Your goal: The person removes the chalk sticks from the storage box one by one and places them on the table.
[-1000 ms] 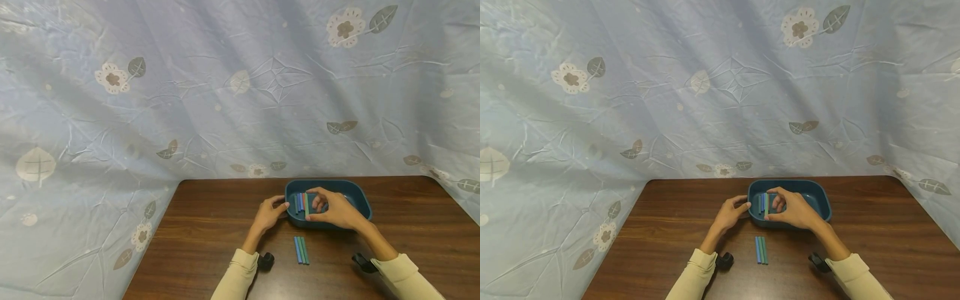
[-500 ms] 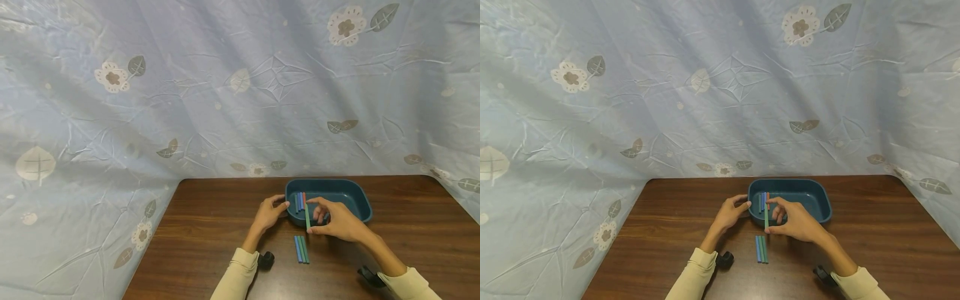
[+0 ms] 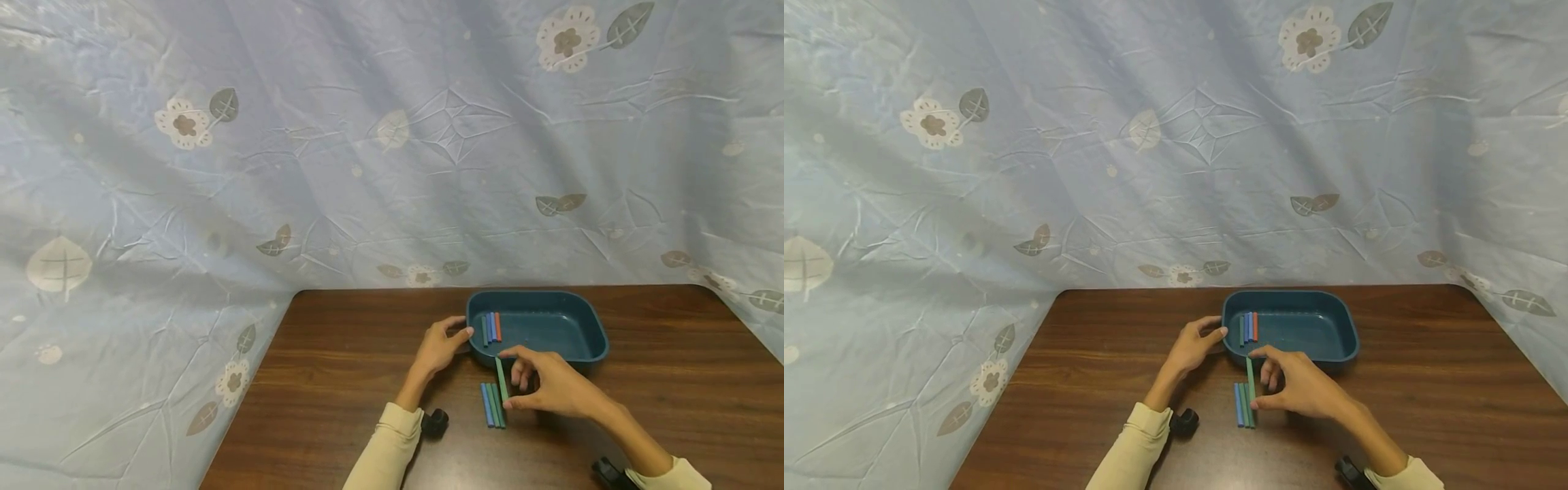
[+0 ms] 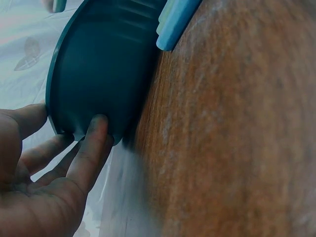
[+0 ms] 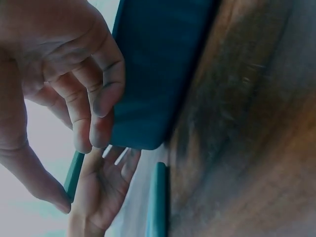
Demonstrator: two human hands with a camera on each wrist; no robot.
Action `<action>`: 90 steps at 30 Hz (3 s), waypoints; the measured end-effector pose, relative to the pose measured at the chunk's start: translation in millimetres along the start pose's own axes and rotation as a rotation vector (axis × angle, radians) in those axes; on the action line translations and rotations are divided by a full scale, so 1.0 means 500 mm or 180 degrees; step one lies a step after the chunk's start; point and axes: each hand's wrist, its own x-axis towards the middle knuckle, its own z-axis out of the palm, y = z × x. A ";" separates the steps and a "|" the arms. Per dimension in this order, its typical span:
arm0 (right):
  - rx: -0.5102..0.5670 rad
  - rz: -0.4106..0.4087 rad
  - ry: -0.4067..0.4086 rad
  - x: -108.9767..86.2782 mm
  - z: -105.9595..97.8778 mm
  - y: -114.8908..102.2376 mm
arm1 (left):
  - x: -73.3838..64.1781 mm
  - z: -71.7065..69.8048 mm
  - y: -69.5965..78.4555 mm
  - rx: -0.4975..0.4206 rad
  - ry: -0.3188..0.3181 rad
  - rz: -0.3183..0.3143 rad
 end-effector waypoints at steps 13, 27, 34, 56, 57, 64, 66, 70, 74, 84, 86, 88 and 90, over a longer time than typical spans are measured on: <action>0.0000 0.0191 -0.0191 -0.017 0.016 0.011 | 0.002 0.001 0.000 -0.0004 0.0023 0.0032; 0.0038 0.0274 -0.0421 -0.020 0.037 0.031 | 0.000 0.000 0.003 0.0094 0.0040 0.0057; -0.0040 0.0421 -0.0510 -0.018 0.041 0.027 | -0.001 0.001 0.003 0.0030 0.0034 0.0045; -0.0182 0.0400 -0.0523 -0.016 0.051 0.024 | -0.002 0.000 0.002 -0.0426 -0.0115 -0.0004; -0.0179 0.0403 -0.0526 -0.016 0.051 0.024 | -0.001 0.001 0.001 -0.0441 -0.0118 0.0005; -0.0175 0.0418 -0.0545 -0.016 0.051 0.019 | 0.000 0.001 0.001 -0.0457 -0.0110 -0.0014; -0.0165 0.0418 -0.0553 -0.016 0.050 0.017 | 0.000 0.001 0.002 -0.0513 -0.0127 -0.0022; -0.0141 0.0423 -0.0569 -0.015 0.046 0.013 | -0.001 0.001 0.003 -0.0437 -0.0114 -0.0025; -0.0135 0.0424 -0.0568 -0.011 0.039 0.009 | -0.001 0.000 0.003 -0.0360 -0.0101 -0.0009; -0.0214 0.0363 -0.0564 0.007 0.016 -0.007 | 0.001 0.003 0.000 -0.0627 -0.0159 -0.0042; -0.0230 0.0321 -0.0549 0.011 0.009 -0.014 | 0.001 0.003 -0.002 -0.0566 -0.0138 -0.0031; -0.0213 0.0266 -0.0521 0.015 0.001 -0.019 | 0.000 0.003 -0.002 -0.0485 -0.0122 -0.0019; -0.0196 0.0252 -0.0497 0.018 -0.008 -0.022 | 0.000 0.003 -0.001 -0.0470 -0.0122 -0.0021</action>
